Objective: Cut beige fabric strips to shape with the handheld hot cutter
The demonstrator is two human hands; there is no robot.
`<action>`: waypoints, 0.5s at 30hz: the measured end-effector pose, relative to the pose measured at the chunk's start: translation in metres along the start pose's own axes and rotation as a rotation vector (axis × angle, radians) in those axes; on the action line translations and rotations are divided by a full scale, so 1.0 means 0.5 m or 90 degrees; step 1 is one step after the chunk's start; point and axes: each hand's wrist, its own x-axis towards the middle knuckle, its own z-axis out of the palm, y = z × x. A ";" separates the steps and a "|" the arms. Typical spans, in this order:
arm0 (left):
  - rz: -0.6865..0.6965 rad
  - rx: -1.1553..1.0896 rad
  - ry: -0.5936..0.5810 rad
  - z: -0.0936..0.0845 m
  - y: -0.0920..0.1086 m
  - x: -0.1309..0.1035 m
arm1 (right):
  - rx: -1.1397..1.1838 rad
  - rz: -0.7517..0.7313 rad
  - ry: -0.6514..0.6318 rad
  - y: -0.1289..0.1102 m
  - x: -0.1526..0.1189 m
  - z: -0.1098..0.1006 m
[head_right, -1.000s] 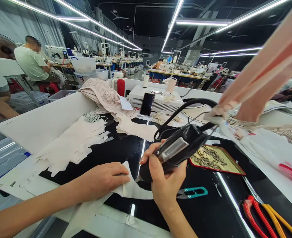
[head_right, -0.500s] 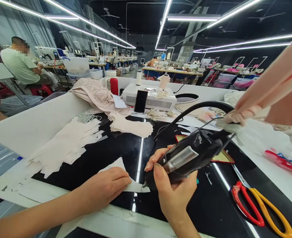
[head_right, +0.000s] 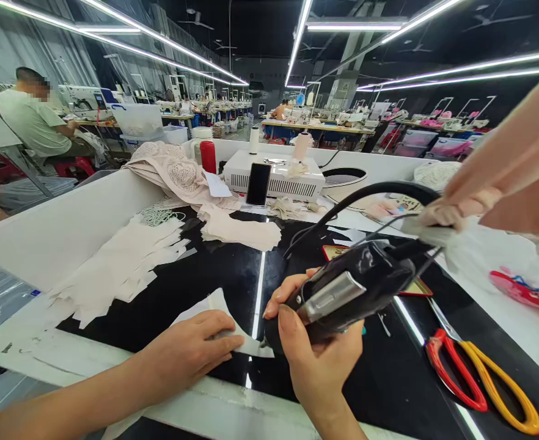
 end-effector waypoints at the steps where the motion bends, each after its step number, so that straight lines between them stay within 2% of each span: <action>1: -0.003 0.004 -0.002 0.001 0.000 -0.002 | 0.002 0.002 -0.001 0.001 0.001 0.002; 15: -0.012 0.005 0.013 0.008 -0.001 -0.006 | 0.013 0.027 0.001 0.028 0.007 0.039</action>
